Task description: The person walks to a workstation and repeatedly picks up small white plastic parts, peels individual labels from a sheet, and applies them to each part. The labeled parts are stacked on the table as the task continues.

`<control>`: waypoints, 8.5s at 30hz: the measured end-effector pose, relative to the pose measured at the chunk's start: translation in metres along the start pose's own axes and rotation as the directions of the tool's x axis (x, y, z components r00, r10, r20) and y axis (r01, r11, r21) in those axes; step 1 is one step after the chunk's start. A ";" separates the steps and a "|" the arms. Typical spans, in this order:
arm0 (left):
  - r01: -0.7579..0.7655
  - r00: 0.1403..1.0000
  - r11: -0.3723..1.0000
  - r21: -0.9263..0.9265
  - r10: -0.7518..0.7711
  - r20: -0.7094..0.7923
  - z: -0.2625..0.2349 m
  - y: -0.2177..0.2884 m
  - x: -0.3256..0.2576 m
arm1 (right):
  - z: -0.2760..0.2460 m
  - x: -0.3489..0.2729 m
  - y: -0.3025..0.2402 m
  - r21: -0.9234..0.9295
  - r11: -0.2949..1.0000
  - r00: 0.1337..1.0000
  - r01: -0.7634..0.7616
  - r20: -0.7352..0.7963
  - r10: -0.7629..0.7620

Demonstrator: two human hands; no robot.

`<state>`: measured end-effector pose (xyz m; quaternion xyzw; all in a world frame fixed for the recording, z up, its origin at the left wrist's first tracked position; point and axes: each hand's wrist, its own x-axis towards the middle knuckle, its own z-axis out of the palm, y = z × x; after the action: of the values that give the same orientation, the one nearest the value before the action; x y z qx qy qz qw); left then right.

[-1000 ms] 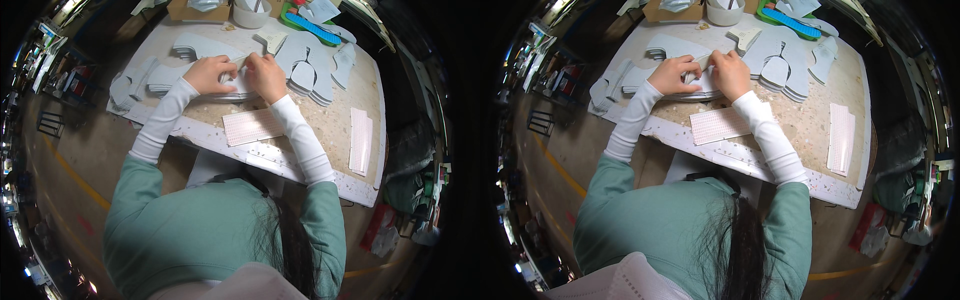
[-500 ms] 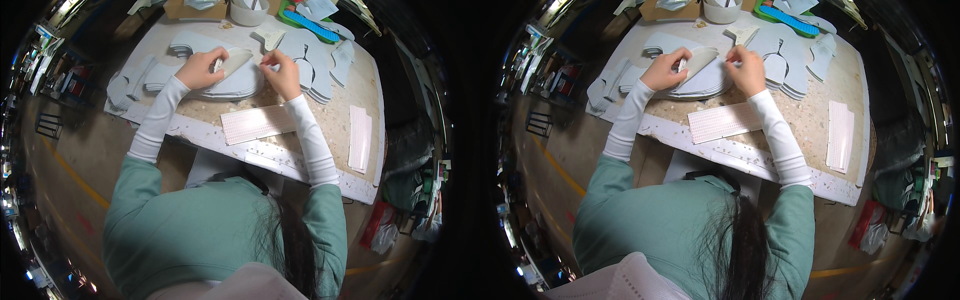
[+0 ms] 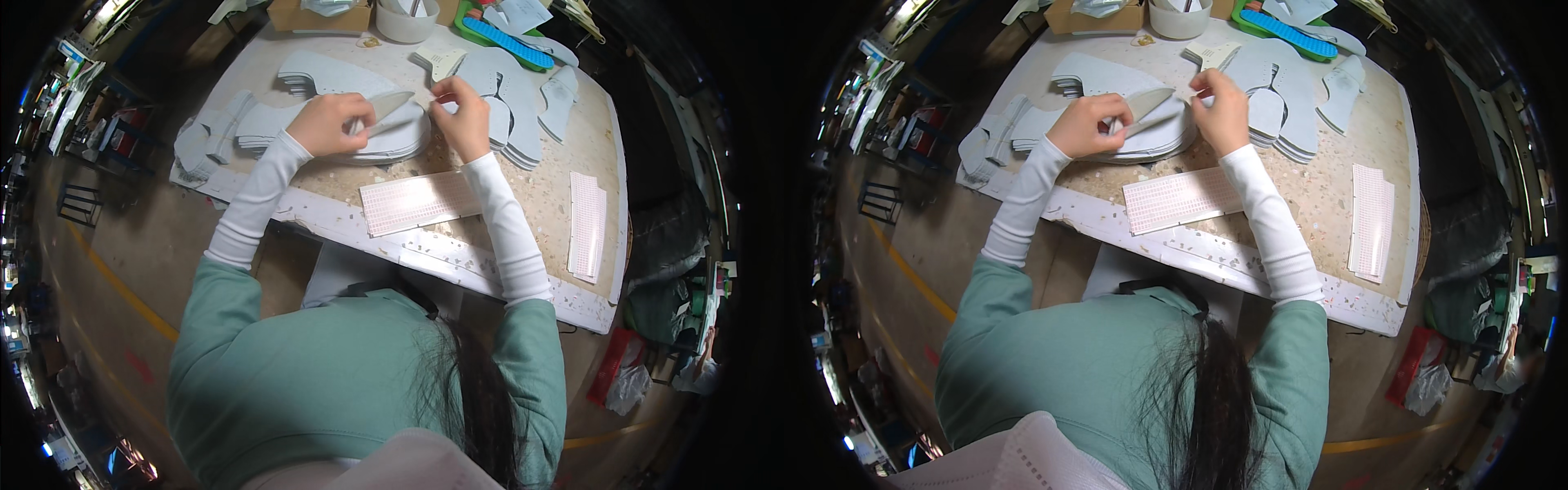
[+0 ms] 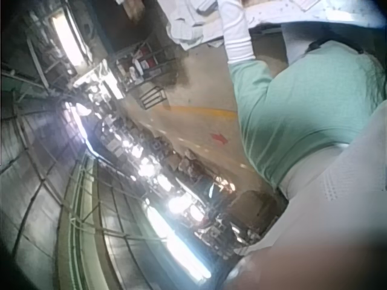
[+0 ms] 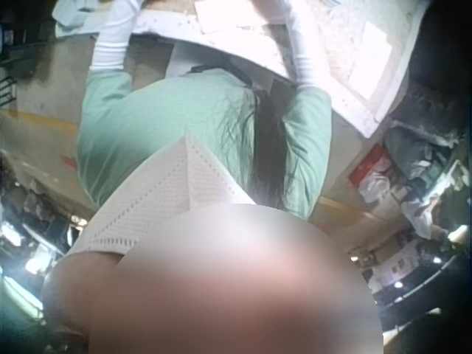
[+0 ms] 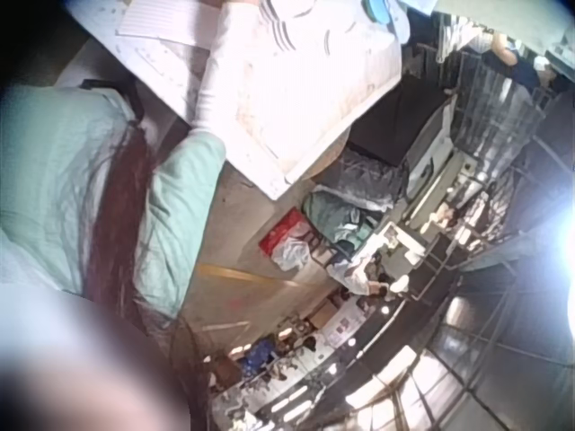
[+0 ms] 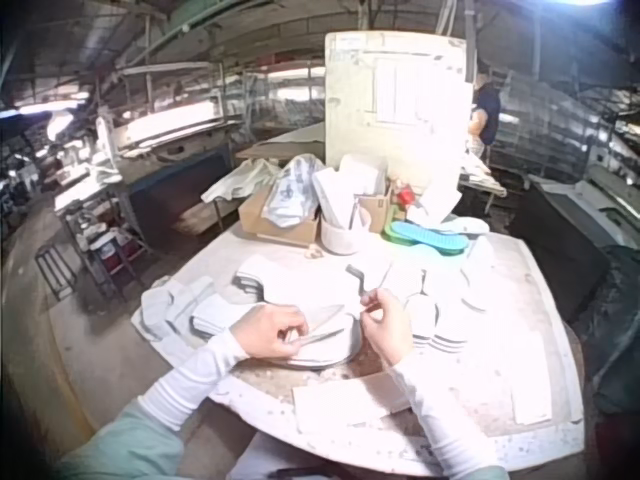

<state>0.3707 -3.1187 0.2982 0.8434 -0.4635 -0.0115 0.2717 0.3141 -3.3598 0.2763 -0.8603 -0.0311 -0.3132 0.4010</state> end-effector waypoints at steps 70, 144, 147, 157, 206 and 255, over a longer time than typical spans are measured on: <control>-0.084 0.992 0.941 -0.328 0.047 -0.119 -0.006 0.074 -0.021 | -0.054 -0.052 -0.023 0.614 0.706 0.924 -0.353 0.350 0.157; 0.074 0.938 0.735 -0.674 -0.281 -0.204 0.044 0.081 -0.011 | -0.043 -0.078 -0.045 0.673 0.576 0.880 -0.463 0.272 0.390; 0.097 0.967 0.819 -0.566 -0.212 -0.140 0.024 0.073 -0.013 | -0.061 -0.061 -0.041 0.470 0.818 0.937 -0.331 0.062 0.344; 0.106 0.989 0.826 -0.554 -0.028 0.147 0.022 0.063 -0.010 | -0.055 -0.064 -0.035 0.247 0.953 0.916 -0.177 0.396 0.068; 0.215 0.971 0.814 -0.540 -0.117 0.210 0.027 0.055 -0.019 | -0.042 -0.082 -0.047 0.183 0.960 0.958 0.209 0.159 -0.239; -0.052 0.992 0.994 0.100 0.063 -0.111 0.026 0.016 -0.003 | 0.026 -0.016 -0.013 -0.378 0.848 0.924 0.372 0.239 -0.299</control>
<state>0.3497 -3.1346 0.2823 0.8411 -0.4714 0.0668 0.2568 0.3107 -3.3300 0.2636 -0.9305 -0.1482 -0.3030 0.1429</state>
